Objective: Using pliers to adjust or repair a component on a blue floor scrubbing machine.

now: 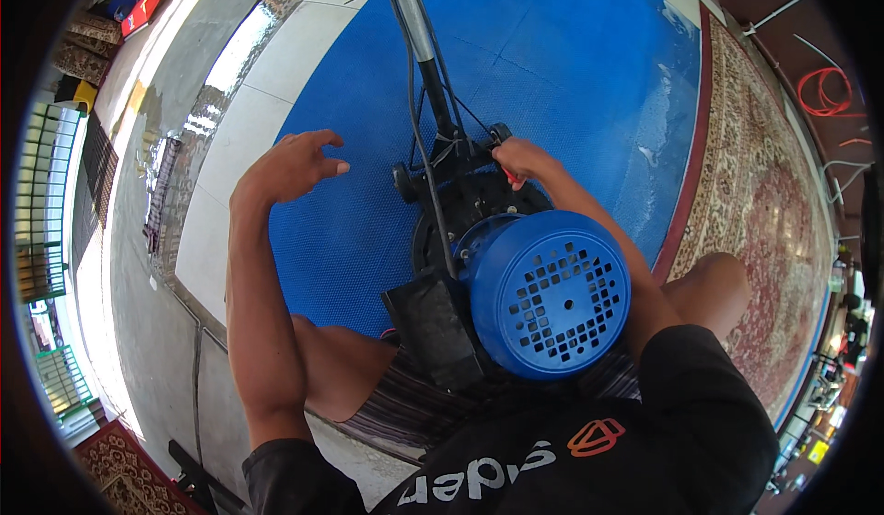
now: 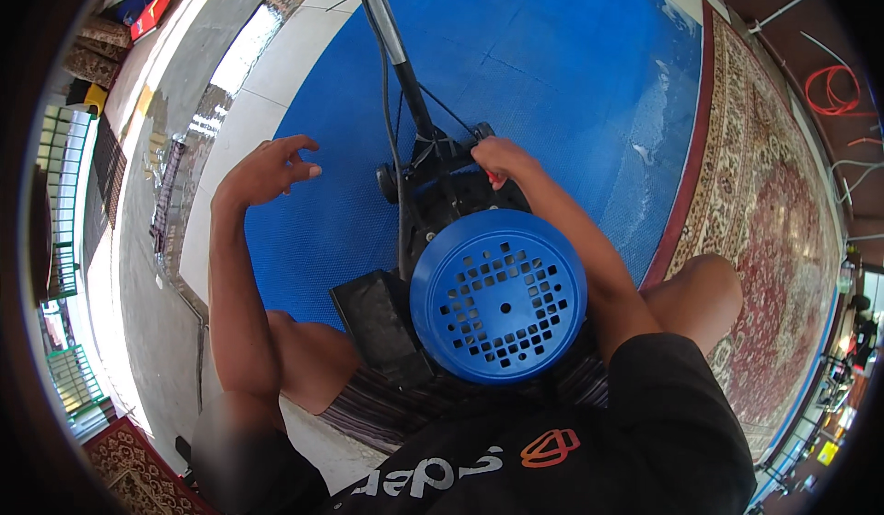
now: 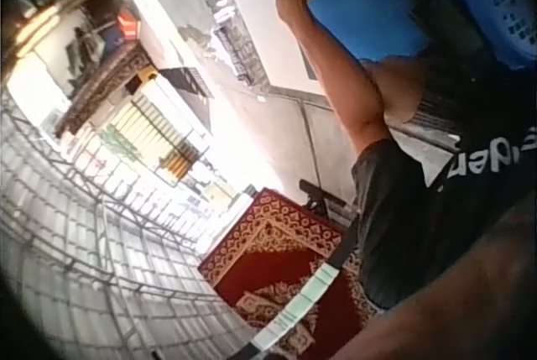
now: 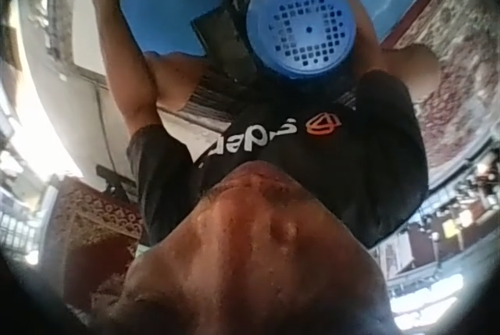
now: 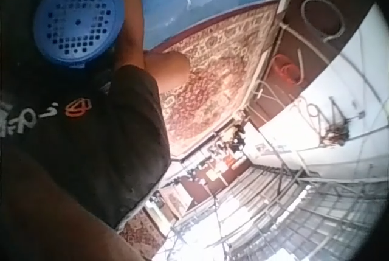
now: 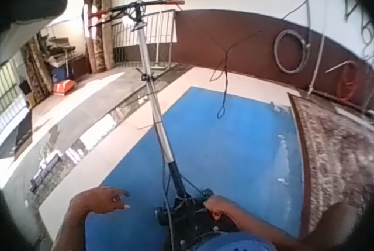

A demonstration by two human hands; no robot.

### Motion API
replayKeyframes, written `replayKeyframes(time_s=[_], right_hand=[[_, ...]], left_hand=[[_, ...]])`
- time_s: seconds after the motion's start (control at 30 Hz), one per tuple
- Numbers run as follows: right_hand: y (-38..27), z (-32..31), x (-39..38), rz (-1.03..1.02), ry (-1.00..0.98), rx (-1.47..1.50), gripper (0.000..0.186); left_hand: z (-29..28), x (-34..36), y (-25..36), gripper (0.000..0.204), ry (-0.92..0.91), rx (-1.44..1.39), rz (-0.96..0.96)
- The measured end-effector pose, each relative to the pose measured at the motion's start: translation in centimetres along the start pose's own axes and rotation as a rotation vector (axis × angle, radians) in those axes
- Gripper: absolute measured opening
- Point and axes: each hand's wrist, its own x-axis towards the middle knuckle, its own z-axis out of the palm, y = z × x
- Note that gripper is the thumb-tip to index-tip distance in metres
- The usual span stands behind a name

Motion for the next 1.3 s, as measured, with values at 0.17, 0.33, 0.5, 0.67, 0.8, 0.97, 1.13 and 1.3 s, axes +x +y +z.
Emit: replayKeyframes(time_s=[0.17, 0.33, 0.5, 0.67, 0.8, 0.97, 1.13, 1.3], right_hand=[[-1.8, -4.9, 1.7, 0.287, -0.036, 0.223, 0.027], [-1.8, -9.8, 4.9, 0.594, -0.243, 0.383, 0.041], [-2.0, -5.8, 2.3, 0.447, -0.150, 0.484, 0.039], [-3.3, -2.7, -2.5, 0.372, 0.046, 0.472, 0.042], [-1.8, -3.0, -0.8, 0.332, 0.047, 0.309, 0.038], [-2.7, -8.0, 4.3, 0.460, -0.044, 0.427, 0.032], [-3.6, -8.9, 4.3, 0.506, -0.184, 0.358, 0.033], [-3.6, -5.8, -0.5, 0.436, -0.142, 0.519, 0.031]], left_hand=[[-0.5, -0.4, 0.6, 0.047, 0.019, -0.011, 0.044], [-0.4, 0.2, 1.1, 0.048, 0.012, -0.036, 0.057], [-0.1, 0.0, -0.3, 0.049, 0.011, -0.030, 0.042], [0.0, 0.0, 0.4, 0.048, 0.017, -0.016, 0.021], [-1.0, -0.3, 2.5, 0.051, -0.050, -0.008, -0.041], [-1.2, -1.0, 2.6, 0.051, -0.055, 0.010, -0.035], [-0.2, -0.4, 0.3, 0.049, 0.024, -0.013, 0.043], [0.2, -0.6, 0.5, 0.048, 0.020, 0.005, 0.011]])
